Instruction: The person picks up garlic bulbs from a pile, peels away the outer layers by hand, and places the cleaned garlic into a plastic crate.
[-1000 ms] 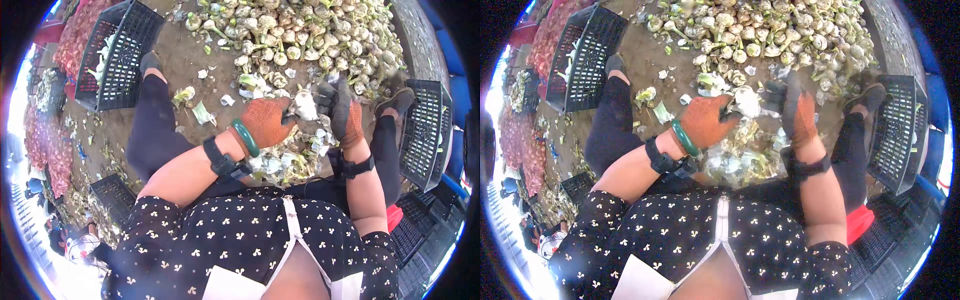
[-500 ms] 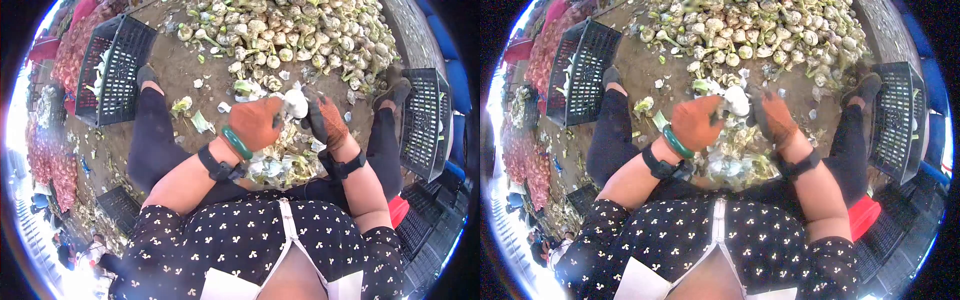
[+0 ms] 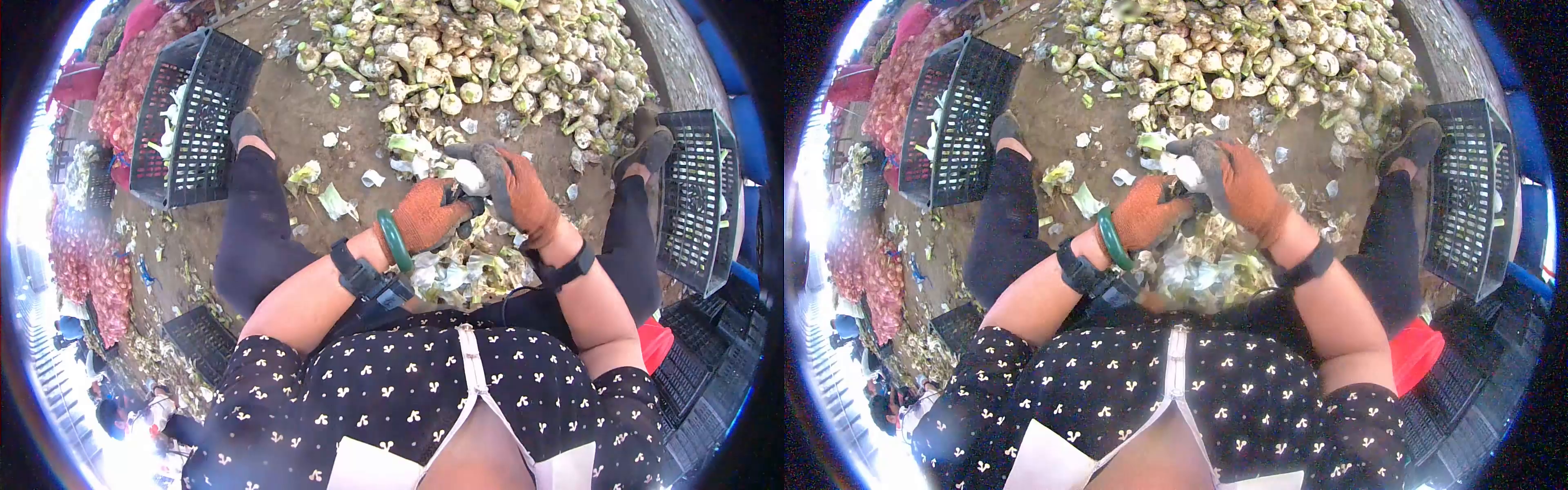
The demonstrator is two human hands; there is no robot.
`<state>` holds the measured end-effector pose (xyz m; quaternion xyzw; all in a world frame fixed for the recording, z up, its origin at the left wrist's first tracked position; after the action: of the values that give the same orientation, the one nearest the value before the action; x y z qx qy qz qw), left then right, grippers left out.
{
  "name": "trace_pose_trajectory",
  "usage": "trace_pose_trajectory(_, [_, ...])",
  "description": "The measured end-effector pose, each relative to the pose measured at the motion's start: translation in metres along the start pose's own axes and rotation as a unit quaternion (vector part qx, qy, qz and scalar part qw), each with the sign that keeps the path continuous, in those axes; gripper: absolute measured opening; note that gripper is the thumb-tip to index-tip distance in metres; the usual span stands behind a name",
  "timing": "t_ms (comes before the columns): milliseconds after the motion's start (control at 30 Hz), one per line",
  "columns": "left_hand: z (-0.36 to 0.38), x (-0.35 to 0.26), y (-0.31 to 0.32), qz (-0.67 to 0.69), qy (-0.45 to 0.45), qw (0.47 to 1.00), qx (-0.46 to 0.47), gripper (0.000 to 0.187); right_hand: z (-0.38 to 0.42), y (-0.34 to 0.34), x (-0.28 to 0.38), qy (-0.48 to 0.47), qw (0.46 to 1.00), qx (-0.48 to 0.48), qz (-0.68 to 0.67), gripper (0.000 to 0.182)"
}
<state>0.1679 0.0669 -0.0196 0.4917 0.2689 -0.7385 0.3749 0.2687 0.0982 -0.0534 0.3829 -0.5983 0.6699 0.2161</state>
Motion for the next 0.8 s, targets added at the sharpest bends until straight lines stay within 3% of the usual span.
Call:
trace_pose_trajectory(33, [0.003, 0.007, -0.002, 0.0, 0.0, 1.0, -0.001, 0.024, -0.001, -0.001, 0.002, -0.001, 1.0, 0.001, -0.001, 0.038])
trace_pose_trajectory(67, [0.008, 0.006, -0.004, -0.052, 0.068, 0.996, -0.012, 0.026, -0.001, 0.01, -0.004, 0.101, 0.983, 0.09, -0.123, 0.036])
trace_pose_trajectory(100, [0.015, -0.01, -0.005, -0.104, 0.137, 0.985, -0.022, 0.029, 0.007, 0.025, -0.006, 0.199, 0.933, 0.176, -0.24, 0.034])
trace_pose_trajectory(133, [0.01, 0.012, -0.01, -0.039, -0.002, 0.999, 0.004, 0.031, 0.007, 0.021, -0.01, 0.208, 0.949, 0.213, -0.1, 0.028])
trace_pose_trajectory(167, [0.011, 0.017, -0.014, -0.039, 0.001, 0.999, 0.002, 0.031, 0.009, 0.022, -0.015, 0.205, 0.95, 0.212, -0.099, 0.028])
trace_pose_trajectory(233, [0.014, 0.06, -0.031, 0.102, -0.122, 0.986, -0.05, 0.026, 0.009, 0.026, -0.027, 0.145, 0.972, 0.187, 0.004, 0.026])
trace_pose_trajectory(267, [0.03, 0.039, -0.046, 0.082, -0.125, 0.985, -0.09, 0.026, 0.022, 0.032, -0.052, 0.257, 0.939, 0.227, 0.007, 0.025])
trace_pose_trajectory(300, [0.04, 0.039, -0.071, 0.141, -0.029, 0.978, -0.154, 0.026, 0.022, 0.03, -0.066, 0.258, 0.941, 0.22, 0.011, 0.025])
trace_pose_trajectory(367, [0.063, 0.028, -0.141, 0.247, 0.138, 0.909, -0.306, 0.029, 0.018, 0.009, -0.095, 0.216, 0.916, 0.206, 0.269, 0.033])
trace_pose_trajectory(400, [0.08, 0.011, -0.177, 0.291, 0.201, 0.849, -0.393, 0.032, 0.018, -0.013, -0.078, 0.263, 0.925, 0.188, 0.199, 0.031])
trace_pose_trajectory(433, [0.093, -0.016, -0.193, 0.374, 0.253, 0.804, -0.388, 0.031, 0.015, -0.017, -0.092, 0.267, 0.924, 0.186, 0.201, 0.031])
trace_pose_trajectory(467, [0.104, -0.066, -0.192, 0.345, 0.31, 0.782, -0.416, 0.029, 0.002, -0.036, -0.109, 0.241, 0.946, 0.089, 0.196, 0.031])
trace_pose_trajectory(500, [0.1, -0.06, -0.198, 0.367, 0.275, 0.787, -0.412, 0.027, -0.01, -0.058, -0.123, 0.21, 0.959, -0.009, 0.189, 0.033])
trace_pose_trajectory(567, [0.082, -0.011, -0.199, 0.395, 0.16, 0.809, -0.404, 0.024, -0.042, -0.085, -0.142, 0.163, 0.935, -0.072, 0.305, 0.036])
trace_pose_trajectory(600, [0.072, 0.0, -0.187, 0.373, 0.102, 0.833, -0.395, 0.023, -0.053, -0.089, -0.162, 0.241, 0.921, -0.048, 0.301, 0.037])
trace_pose_trajectory(633, [0.062, 0.012, -0.171, 0.348, 0.042, 0.854, -0.385, 0.024, -0.07, -0.089, -0.176, 0.239, 0.922, -0.044, 0.302, 0.037])
trace_pose_trajectory(667, [0.058, 0.05, -0.16, 0.42, -0.029, 0.82, -0.388, 0.023, -0.083, -0.084, -0.195, 0.249, 0.883, 0.011, 0.399, 0.04])
trace_pose_trajectory(700, [0.051, 0.045, -0.144, 0.416, -0.06, 0.834, -0.357, 0.025, -0.09, -0.078, -0.21, 0.254, 0.832, 0.068, 0.488, 0.044])
trace_pose_trajectory(733, [0.047, 0.047, -0.136, 0.393, -0.067, 0.855, -0.333, 0.026, -0.096, -0.074, -0.213, 0.217, 0.826, 0.066, 0.515, 0.052])
trace_pose_trajectory(800, [0.041, 0.05, -0.134, 0.371, -0.08, 0.87, -0.314, 0.026, -0.108, -0.062, -0.228, 0.233, 0.786, 0.133, 0.556, 0.054])
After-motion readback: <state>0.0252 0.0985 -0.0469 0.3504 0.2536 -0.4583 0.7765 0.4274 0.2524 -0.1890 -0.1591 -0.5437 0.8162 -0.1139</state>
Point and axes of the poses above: each hand's wrist, its own z-axis away from the middle knuckle, its own y-axis out of the palm, x = y × z, the point moved 10 cm from there along -z, towards the middle knuckle, and after that the axes turned 14 degrees about z, right-handed, at the moved point
